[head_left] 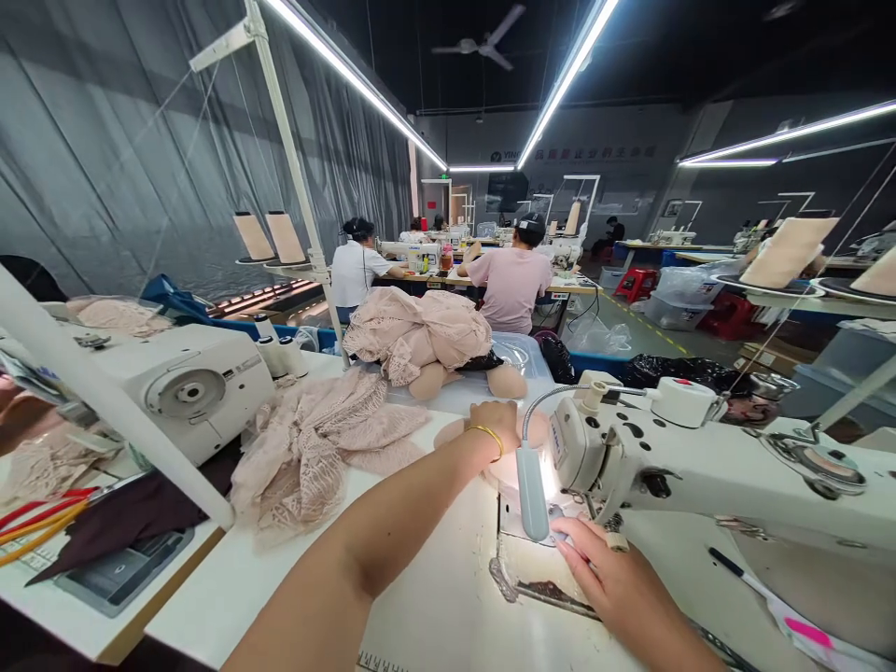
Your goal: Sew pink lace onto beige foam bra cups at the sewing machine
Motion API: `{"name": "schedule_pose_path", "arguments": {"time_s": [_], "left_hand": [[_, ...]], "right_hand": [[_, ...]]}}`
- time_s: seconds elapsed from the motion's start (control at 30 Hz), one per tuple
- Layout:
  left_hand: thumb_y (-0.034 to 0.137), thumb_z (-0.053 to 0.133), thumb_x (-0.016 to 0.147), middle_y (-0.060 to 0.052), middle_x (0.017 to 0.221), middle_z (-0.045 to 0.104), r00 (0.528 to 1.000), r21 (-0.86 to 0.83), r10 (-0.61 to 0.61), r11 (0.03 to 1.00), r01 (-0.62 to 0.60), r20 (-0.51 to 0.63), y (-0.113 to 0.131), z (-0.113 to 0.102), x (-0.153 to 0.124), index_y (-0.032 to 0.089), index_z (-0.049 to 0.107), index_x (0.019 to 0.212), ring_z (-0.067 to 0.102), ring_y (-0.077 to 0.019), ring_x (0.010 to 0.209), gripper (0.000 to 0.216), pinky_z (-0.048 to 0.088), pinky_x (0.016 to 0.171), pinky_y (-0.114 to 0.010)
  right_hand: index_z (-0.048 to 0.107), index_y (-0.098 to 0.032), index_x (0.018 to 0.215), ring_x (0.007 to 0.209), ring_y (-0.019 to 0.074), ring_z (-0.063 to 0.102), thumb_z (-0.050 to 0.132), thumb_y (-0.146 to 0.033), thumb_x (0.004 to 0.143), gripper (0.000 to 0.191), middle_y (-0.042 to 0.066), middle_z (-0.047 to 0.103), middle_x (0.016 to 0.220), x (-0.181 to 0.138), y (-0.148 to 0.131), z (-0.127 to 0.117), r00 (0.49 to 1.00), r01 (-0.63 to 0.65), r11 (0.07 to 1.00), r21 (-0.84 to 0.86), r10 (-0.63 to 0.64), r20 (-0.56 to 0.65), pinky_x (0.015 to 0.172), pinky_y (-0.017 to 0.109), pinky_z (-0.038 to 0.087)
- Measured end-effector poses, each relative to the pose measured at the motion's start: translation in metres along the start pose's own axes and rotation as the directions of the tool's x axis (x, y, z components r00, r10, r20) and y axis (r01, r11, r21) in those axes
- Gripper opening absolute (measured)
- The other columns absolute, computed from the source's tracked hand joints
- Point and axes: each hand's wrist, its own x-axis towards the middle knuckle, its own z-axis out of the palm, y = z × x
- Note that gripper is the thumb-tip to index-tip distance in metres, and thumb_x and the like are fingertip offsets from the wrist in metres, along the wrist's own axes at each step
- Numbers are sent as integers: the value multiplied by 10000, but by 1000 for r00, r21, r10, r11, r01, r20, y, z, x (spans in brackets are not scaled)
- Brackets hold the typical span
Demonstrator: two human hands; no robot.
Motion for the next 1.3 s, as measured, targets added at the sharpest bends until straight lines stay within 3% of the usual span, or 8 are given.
{"name": "schedule_pose_path", "arguments": {"time_s": [0.2,0.47,0.63,0.73,0.83,1.03,1.17,1.3], "left_hand": [[365,652,1003,-87,1188,674,984,-168,29,984,-59,-176,2,0,-15,165,627,1277,687,-217,977,340,608,844,-405],[201,452,1005,-25,919,639,820,-310,-87,944,-114,-566,-53,-51,-73,177,299,1491,643,-191,786,510,512,718,-303],[184,748,795,-5,870,628,854,-205,73,957,-205,-515,-82,3,-151,223,517,1298,617,-223,767,554,485,728,-338],[29,618,824,-84,1084,643,780,201,481,877,-437,-400,-86,42,-164,203,618,940,599,-263,996,209,465,853,-378],[4,564,853,-63,984,672,693,293,695,714,-636,-191,-78,61,-149,179,563,748,601,-205,896,205,459,773,-313],[96,612,846,-47,850,652,654,294,742,665,-687,-149,-34,67,-120,181,587,758,553,-186,733,125,390,612,-308],[122,529,936,-59,972,694,598,158,746,655,-739,-293,-12,68,-120,172,645,1058,591,-185,798,175,449,692,-290],[111,505,948,-64,964,713,591,35,718,645,-763,-368,-8,69,-120,168,662,979,614,-198,841,170,483,775,-305]], "right_hand": [[628,-294,1127,738,214,657,334,-452,1080,337,39,686,949,4,-1,-5,999,49,999,10,-49,13,655,321,515],[603,-285,1032,667,206,609,291,-414,1080,340,11,637,853,5,-1,-3,998,67,998,-2,-67,16,627,327,460],[601,-276,1037,586,181,565,294,-384,1067,327,11,649,872,7,0,1,997,71,997,6,-71,11,604,325,434],[603,-279,1059,624,188,587,300,-386,1073,321,14,661,894,6,-1,0,998,60,998,12,-60,7,627,331,442],[606,-281,1069,670,200,611,296,-383,1075,326,19,673,912,5,-5,-3,999,50,999,13,-50,3,651,341,455],[634,-286,1102,685,217,641,319,-393,1075,334,21,689,886,5,-7,-6,1000,31,1000,0,-31,2,626,339,468],[650,-286,1172,750,221,682,322,-405,1080,361,36,725,970,6,-5,-7,999,30,1000,-5,-30,21,671,345,516],[670,-289,1201,907,244,710,343,-415,1080,371,53,747,1037,5,-2,-10,999,35,999,-9,-35,34,754,361,550]]}}
